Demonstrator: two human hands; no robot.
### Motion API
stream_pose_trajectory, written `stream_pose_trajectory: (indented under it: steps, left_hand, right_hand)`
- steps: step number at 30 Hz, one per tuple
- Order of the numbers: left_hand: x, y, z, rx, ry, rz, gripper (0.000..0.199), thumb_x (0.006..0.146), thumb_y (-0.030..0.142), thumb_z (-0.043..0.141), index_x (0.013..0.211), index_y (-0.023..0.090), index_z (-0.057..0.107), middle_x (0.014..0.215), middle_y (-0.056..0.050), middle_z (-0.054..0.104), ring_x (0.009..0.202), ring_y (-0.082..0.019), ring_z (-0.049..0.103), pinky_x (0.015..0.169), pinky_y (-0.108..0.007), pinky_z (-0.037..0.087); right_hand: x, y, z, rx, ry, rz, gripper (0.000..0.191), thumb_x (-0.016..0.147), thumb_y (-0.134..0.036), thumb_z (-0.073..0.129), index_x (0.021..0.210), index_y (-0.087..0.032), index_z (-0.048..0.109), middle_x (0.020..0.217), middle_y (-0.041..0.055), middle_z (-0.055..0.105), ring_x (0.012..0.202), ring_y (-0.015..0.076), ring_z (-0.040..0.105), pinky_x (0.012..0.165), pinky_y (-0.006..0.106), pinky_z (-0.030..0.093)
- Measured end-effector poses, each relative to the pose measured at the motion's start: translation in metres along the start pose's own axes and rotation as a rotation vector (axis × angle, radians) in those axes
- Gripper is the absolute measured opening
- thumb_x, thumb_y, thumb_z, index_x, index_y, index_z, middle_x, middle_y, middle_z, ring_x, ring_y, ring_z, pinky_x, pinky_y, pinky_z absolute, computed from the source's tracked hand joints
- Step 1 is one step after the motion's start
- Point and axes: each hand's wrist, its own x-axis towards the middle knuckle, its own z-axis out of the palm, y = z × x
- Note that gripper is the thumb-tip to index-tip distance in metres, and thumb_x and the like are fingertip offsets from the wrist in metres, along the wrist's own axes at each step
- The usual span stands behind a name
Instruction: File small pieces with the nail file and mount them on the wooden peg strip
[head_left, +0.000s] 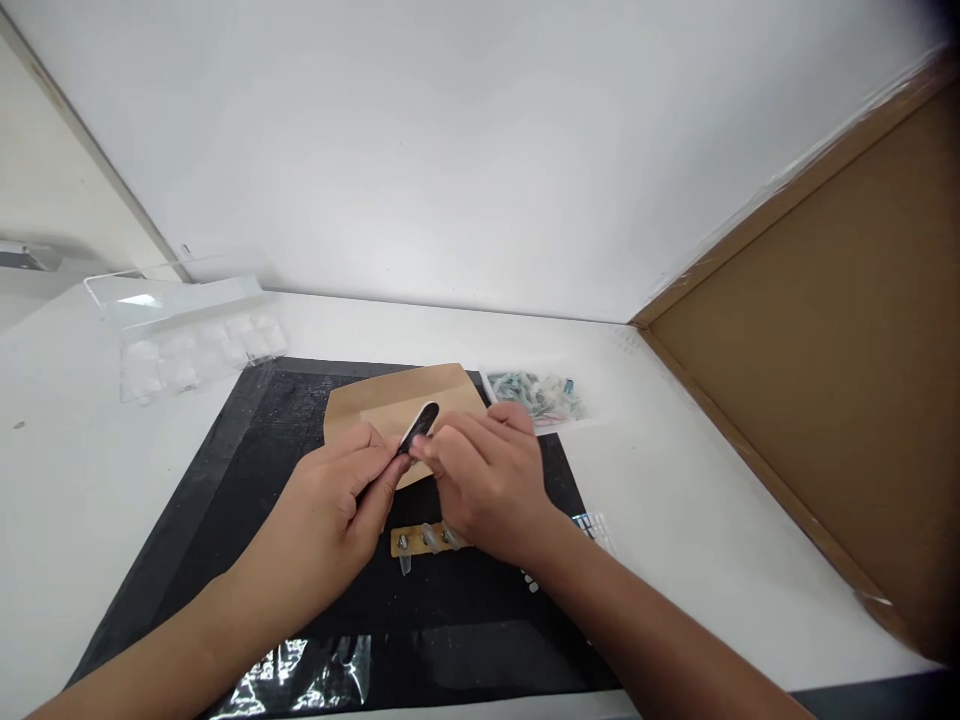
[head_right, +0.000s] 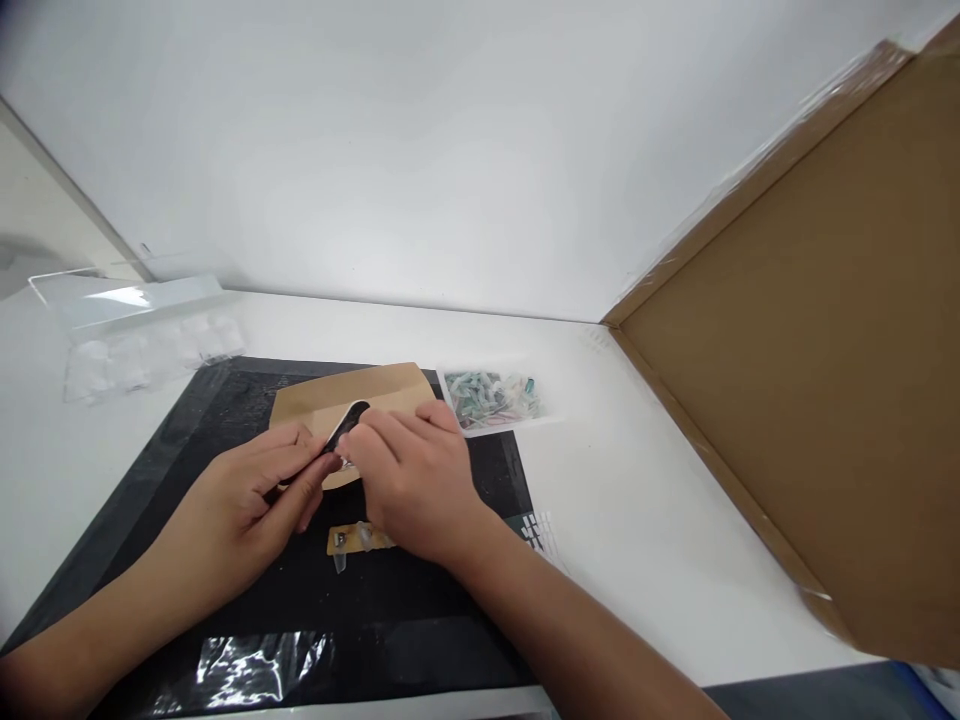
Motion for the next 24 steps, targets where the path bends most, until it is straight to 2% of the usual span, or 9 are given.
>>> stream_pose_trajectory:
  steps: [3,6,10,13,17,21,24]
  left_hand:
    - [0.0009,-0.0007,-0.0007,-0.017,-0.018,0.002,0.042,0.106,0.025,0.047,0.065,0.019,0.053,0.07,0.001,0.052,0.062,-0.012,0.053,0.061,-0.028,0.043]
    - [0.0014,-0.0017,-0.001,-0.016,-0.023,0.017,0.043,0.106,0.024,0.047,0.064,0.019,0.052,0.069,0.001,0.051,0.061,-0.012,0.052,0.059,-0.028,0.042]
    - [0.0009,-0.0019,-0.0006,0.01,-0.005,0.046,0.041,0.107,0.022,0.046,0.066,0.019,0.052,0.072,0.001,0.051,0.064,-0.012,0.052,0.061,-0.028,0.043]
    - [0.0002,-0.0016,0.0004,0.022,0.011,0.071,0.039,0.107,0.02,0.046,0.069,0.018,0.054,0.073,0.0,0.051,0.066,-0.012,0.052,0.063,-0.028,0.043]
    - [-0.001,-0.0024,0.0014,0.029,0.022,0.072,0.038,0.107,0.02,0.046,0.07,0.018,0.053,0.075,0.0,0.05,0.066,-0.012,0.051,0.063,-0.028,0.042]
    - [-0.002,-0.0026,0.0028,0.005,0.014,0.082,0.036,0.108,0.02,0.046,0.072,0.018,0.054,0.074,0.001,0.05,0.066,-0.012,0.051,0.063,-0.028,0.042]
    - [-0.0007,-0.003,0.0025,0.028,0.067,0.124,0.033,0.108,0.019,0.045,0.077,0.018,0.057,0.077,0.0,0.05,0.069,-0.012,0.052,0.065,-0.027,0.045]
  right_hand:
    - [0.0007,0.0012,-0.0015,-0.025,0.038,0.048,0.027,0.097,-0.009,0.057,0.078,-0.022,0.044,0.068,-0.0058,0.06,0.058,0.0104,0.046,0.071,0.036,0.028]
    - [0.0013,-0.0005,-0.0022,0.031,-0.035,0.018,0.03,0.098,-0.011,0.057,0.076,-0.022,0.04,0.069,-0.0055,0.06,0.06,0.0111,0.048,0.07,0.035,0.029]
    - [0.0023,-0.0045,-0.0018,-0.011,0.027,0.06,0.032,0.1,-0.013,0.058,0.075,-0.022,0.04,0.064,-0.0065,0.056,0.056,0.0108,0.042,0.07,0.036,0.028]
    - [0.0026,-0.0068,-0.0019,0.026,-0.016,0.036,0.033,0.101,-0.014,0.056,0.074,-0.022,0.039,0.065,-0.0055,0.058,0.058,0.0111,0.046,0.07,0.036,0.028]
    - [0.0023,-0.0077,-0.003,-0.008,0.029,0.055,0.031,0.099,-0.012,0.058,0.075,-0.022,0.042,0.065,-0.0059,0.057,0.057,0.0108,0.046,0.069,0.036,0.027]
    - [0.0026,-0.0077,-0.0054,0.041,0.0,0.041,0.03,0.099,-0.011,0.059,0.075,-0.022,0.042,0.066,-0.0057,0.06,0.058,0.0107,0.05,0.068,0.036,0.029]
    - [0.0016,-0.0042,-0.006,0.057,0.052,0.034,0.026,0.099,-0.013,0.061,0.079,-0.022,0.048,0.068,-0.0055,0.065,0.058,0.0103,0.053,0.068,0.036,0.03]
